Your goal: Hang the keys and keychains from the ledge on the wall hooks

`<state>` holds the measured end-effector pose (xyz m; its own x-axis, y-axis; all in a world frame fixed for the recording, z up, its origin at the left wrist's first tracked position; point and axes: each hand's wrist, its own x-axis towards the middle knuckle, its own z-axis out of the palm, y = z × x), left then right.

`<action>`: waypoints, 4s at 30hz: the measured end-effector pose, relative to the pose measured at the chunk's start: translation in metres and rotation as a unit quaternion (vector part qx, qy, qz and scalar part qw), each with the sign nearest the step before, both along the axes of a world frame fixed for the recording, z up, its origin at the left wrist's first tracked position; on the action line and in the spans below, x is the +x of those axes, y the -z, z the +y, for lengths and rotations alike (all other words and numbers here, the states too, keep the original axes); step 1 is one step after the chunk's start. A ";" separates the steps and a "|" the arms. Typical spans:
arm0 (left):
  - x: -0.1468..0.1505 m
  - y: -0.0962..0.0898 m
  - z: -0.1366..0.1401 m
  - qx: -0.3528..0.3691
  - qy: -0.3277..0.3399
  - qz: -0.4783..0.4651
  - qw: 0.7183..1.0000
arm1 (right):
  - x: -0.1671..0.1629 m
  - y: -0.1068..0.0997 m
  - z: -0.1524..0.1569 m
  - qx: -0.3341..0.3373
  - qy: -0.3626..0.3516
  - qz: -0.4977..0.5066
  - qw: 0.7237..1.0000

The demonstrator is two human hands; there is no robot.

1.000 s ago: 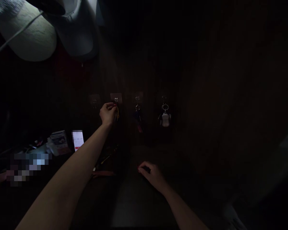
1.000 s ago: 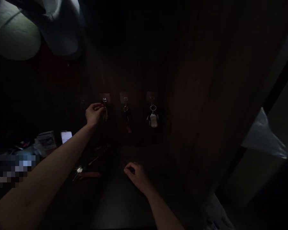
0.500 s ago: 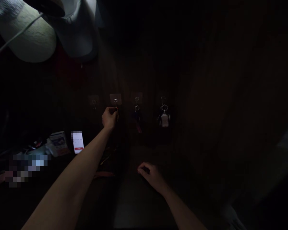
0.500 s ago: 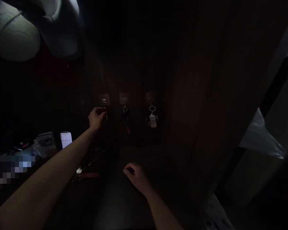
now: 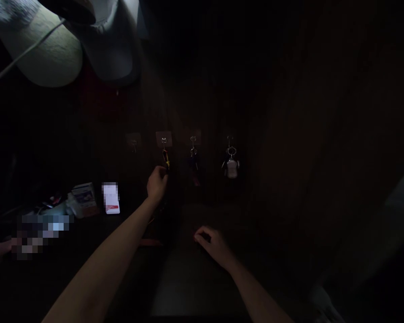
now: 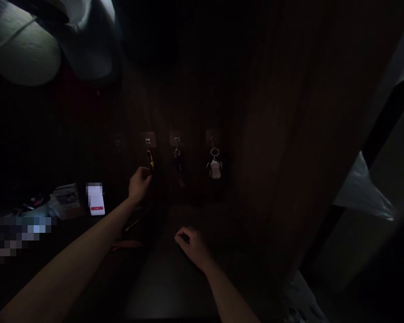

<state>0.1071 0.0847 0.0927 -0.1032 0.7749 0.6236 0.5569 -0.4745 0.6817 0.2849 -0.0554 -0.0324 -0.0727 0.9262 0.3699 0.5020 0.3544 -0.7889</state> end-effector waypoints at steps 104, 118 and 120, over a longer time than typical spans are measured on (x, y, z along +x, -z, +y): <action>-0.001 0.125 -0.105 -0.117 0.123 -0.152 0.974 | 0.001 -0.006 -0.005 -0.270 -0.201 0.397 0.854; -0.005 0.125 -0.102 -0.095 0.069 -0.170 0.979 | -0.003 0.001 0.000 -0.166 -0.082 0.282 0.941; -0.004 0.123 -0.103 -0.113 0.078 -0.187 0.973 | -0.004 0.002 0.000 -0.153 -0.070 0.275 0.946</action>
